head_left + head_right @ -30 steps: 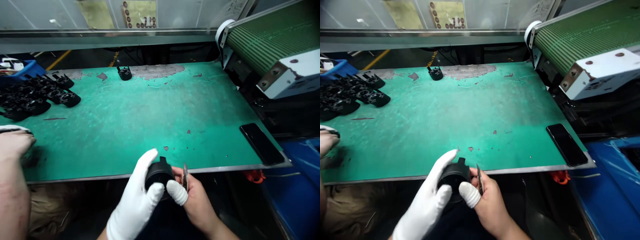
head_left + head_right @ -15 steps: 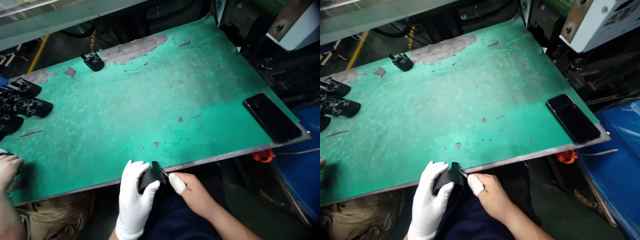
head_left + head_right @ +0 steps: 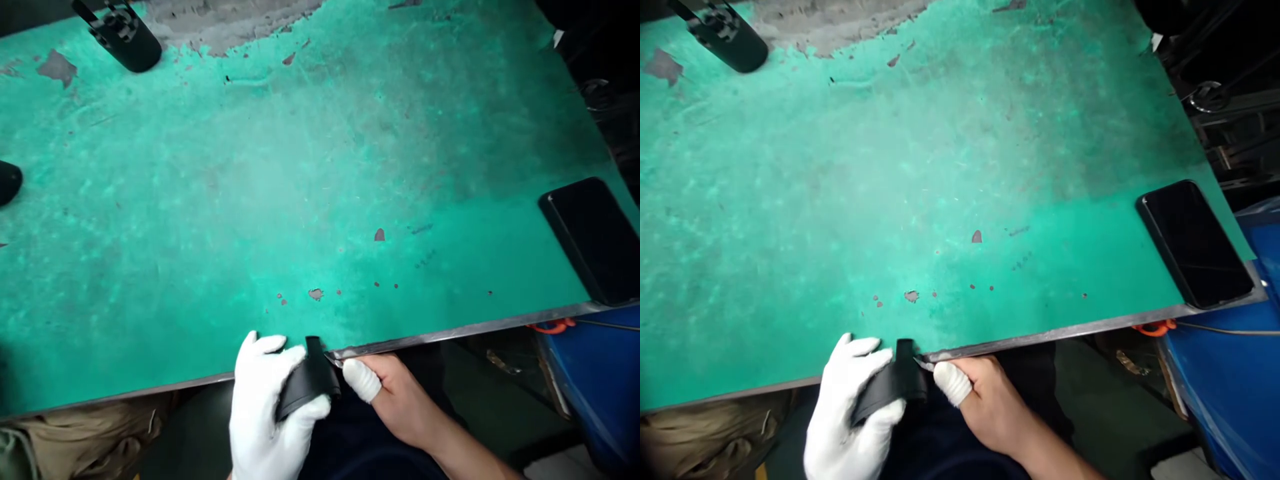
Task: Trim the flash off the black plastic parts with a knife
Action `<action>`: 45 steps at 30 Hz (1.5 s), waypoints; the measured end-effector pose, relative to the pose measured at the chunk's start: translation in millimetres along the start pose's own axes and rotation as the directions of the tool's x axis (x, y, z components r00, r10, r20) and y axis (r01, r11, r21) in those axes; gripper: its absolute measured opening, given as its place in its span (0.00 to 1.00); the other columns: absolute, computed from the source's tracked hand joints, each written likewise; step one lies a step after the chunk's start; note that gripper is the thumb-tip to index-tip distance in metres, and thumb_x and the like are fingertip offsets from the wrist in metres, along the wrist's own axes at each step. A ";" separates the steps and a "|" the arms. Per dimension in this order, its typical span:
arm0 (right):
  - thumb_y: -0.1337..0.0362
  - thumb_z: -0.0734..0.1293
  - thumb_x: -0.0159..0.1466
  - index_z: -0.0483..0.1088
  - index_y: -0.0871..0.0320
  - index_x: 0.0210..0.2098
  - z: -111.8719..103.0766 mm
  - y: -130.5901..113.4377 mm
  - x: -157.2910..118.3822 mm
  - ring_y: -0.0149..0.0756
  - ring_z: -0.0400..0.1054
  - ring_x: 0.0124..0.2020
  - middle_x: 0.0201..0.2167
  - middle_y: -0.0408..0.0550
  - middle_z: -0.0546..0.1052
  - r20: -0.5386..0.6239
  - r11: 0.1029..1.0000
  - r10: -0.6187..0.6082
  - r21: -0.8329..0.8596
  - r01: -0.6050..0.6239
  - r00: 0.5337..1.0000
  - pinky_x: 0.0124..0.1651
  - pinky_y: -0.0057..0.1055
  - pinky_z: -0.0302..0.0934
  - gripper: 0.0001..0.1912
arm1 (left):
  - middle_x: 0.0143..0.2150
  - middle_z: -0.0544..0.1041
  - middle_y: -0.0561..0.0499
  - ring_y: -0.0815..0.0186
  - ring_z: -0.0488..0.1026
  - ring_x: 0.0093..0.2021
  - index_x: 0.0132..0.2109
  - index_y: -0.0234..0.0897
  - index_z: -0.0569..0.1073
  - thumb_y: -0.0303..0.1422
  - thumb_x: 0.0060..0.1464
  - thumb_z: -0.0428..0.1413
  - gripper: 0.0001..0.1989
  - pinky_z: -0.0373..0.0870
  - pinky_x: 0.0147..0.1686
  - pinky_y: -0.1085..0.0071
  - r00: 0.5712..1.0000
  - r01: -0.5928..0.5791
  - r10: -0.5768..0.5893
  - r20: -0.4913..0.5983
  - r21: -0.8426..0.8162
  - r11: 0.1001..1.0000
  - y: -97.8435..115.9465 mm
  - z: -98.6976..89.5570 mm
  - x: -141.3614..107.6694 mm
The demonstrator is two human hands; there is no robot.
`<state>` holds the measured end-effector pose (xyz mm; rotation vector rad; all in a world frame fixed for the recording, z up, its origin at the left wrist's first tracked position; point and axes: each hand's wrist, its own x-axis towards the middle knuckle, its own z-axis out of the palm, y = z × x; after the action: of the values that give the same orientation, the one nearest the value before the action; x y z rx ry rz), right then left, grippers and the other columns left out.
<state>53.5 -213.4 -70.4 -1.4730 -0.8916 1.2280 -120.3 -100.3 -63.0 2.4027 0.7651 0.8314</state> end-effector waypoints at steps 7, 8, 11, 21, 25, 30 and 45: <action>0.53 0.58 0.72 0.68 0.57 0.27 7.8 3.2 2.1 0.32 0.57 0.31 0.26 0.40 0.65 -0.067 1.000 -0.024 -0.006 0.024 0.997 0.37 0.31 0.54 0.21 | 0.49 0.72 0.44 0.50 0.68 0.57 0.56 0.41 0.69 0.44 0.61 0.57 0.20 0.51 0.68 0.37 1.000 -0.030 0.030 -0.007 -0.004 1.000 -1.5 -0.1 -1.4; 0.53 0.59 0.72 0.68 0.57 0.27 9.5 5.2 1.8 0.32 0.56 0.30 0.25 0.39 0.64 -0.082 0.999 -0.033 0.002 0.033 0.996 0.36 0.31 0.53 0.21 | 0.49 0.72 0.44 0.50 0.68 0.57 0.56 0.41 0.69 0.44 0.61 0.57 0.19 0.51 0.68 0.36 0.999 -0.040 0.040 -0.008 0.005 0.999 -1.6 -0.2 -1.1; 0.52 0.58 0.71 0.70 0.57 0.28 14.6 12.0 -2.0 0.31 0.55 0.28 0.24 0.40 0.63 -0.148 0.997 -0.065 0.039 0.072 0.987 0.33 0.31 0.51 0.21 | 0.52 0.71 0.44 0.51 0.66 0.60 0.56 0.42 0.68 0.40 0.62 0.57 0.17 0.52 0.68 0.37 0.999 -0.037 0.038 -0.020 0.047 0.998 -1.4 0.2 1.3; 0.56 0.65 0.67 0.68 0.54 0.62 24.7 13.4 -10.1 0.34 0.67 0.32 0.34 0.47 0.75 -0.231 0.949 -0.312 -0.113 0.293 0.922 0.40 0.31 0.64 0.25 | 0.59 0.72 0.43 0.50 0.67 0.62 0.60 0.44 0.67 0.41 0.62 0.57 0.22 0.60 0.67 0.41 0.998 0.053 -0.053 -0.027 0.017 0.998 7.0 -10.3 -7.5; 0.60 0.64 0.68 0.75 0.55 0.53 25.3 -4.1 -9.6 0.38 0.69 0.39 0.38 0.48 0.77 -0.212 0.941 -0.269 0.151 0.303 0.940 0.45 0.33 0.64 0.17 | 0.69 0.60 0.38 0.44 0.60 0.68 0.70 0.44 0.55 0.60 0.55 0.54 0.43 0.63 0.66 0.44 0.987 0.159 -0.150 0.055 -0.291 0.944 14.5 -34.2 -16.6; 0.60 0.67 0.64 0.77 0.58 0.38 47.3 -13.7 0.5 0.27 0.51 0.20 0.18 0.36 0.63 0.155 0.910 -0.054 0.413 -0.015 0.986 0.24 0.25 0.49 0.10 | 0.68 0.62 0.37 0.45 0.65 0.65 0.70 0.45 0.53 0.59 0.52 0.58 0.46 0.74 0.59 0.49 0.971 0.151 -0.073 0.228 -0.342 0.928 24.1 -41.9 -13.6; 0.51 0.57 0.72 0.76 0.54 0.44 19.3 10.9 -12.8 0.39 0.70 0.41 0.37 0.46 0.77 -0.007 0.994 -0.054 0.097 0.055 0.998 0.48 0.35 0.63 0.20 | 0.52 0.72 0.37 0.50 0.69 0.58 0.54 0.31 0.73 0.26 0.51 0.66 0.23 0.69 0.60 0.51 0.967 -0.025 0.098 -0.237 0.295 0.955 22.7 3.0 -8.2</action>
<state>31.3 -223.9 -77.9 -1.3647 -0.8520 1.2109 -115.9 -122.8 -54.9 2.6202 0.9707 1.1324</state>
